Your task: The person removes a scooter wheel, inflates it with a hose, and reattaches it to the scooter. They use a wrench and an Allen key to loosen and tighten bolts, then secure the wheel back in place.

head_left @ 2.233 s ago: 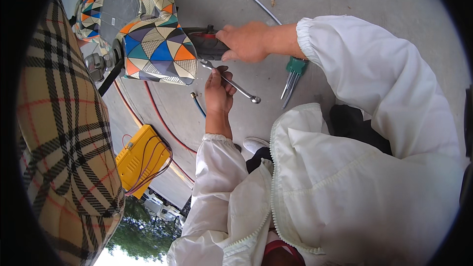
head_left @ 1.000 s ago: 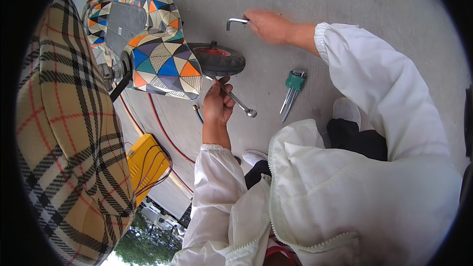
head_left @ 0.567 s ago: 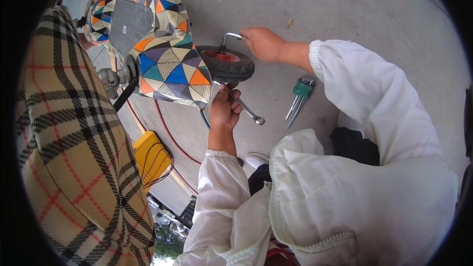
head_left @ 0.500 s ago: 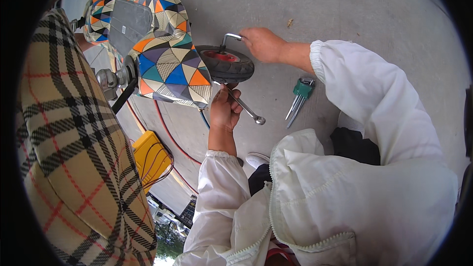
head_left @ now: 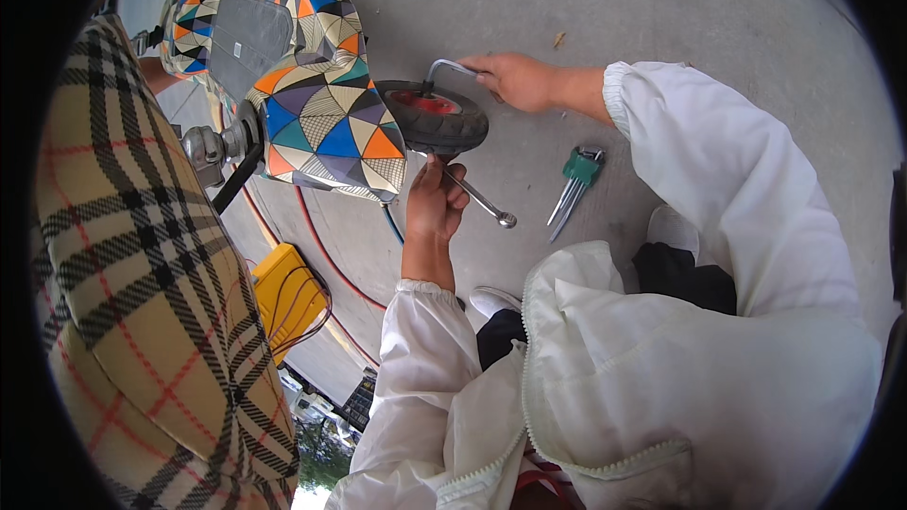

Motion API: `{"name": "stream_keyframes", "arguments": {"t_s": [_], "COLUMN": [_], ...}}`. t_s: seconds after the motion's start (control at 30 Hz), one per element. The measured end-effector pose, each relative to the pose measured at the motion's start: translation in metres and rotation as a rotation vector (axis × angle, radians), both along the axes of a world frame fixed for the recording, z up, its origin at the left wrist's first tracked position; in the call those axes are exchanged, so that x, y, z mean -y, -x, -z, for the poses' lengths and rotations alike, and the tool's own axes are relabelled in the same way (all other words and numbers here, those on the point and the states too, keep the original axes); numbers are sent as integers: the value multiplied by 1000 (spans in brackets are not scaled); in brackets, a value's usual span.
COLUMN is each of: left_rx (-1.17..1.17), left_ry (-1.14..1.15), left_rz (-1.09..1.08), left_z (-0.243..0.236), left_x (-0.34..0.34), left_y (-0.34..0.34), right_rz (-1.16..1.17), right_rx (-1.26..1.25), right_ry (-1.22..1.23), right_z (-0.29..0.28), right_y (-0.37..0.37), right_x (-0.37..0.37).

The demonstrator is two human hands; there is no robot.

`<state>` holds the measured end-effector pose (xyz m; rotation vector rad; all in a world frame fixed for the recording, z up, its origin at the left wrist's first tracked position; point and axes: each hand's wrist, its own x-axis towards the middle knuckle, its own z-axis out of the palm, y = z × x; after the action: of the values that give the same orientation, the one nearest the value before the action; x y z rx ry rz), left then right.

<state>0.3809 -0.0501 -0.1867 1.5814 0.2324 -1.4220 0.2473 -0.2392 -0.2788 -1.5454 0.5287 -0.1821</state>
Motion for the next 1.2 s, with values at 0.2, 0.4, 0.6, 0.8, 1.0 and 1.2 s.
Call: {"name": "stream_keyframes", "arguments": {"t_s": [0.2, 0.4, 0.6, 0.8, 1.0, 1.2], "left_rx": [100, 541, 424, 214, 72, -27], "left_ry": [-35, 12, -68, -43, -32, -36], "left_rz": [23, 145, 34, -16, -104, -90], "left_z": [9, 56, 24, -19, -19, -19], "left_x": [3, -11, -17, -4, -3, 5], "left_y": [9, 11, 26, 21, -4, -12], "right_rz": [15, 15, 5, -7, -20, -20], "right_rx": [-142, -176, -207, -195, -131, -153], "right_ry": [15, 85, 138, 177, 288, 339], "right_z": [-6, -20, -20, -10, -7, -4], "right_y": [9, 16, 16, 13, 12, 13], "right_x": [-5, -8, -5, -2, -2, -2]}}
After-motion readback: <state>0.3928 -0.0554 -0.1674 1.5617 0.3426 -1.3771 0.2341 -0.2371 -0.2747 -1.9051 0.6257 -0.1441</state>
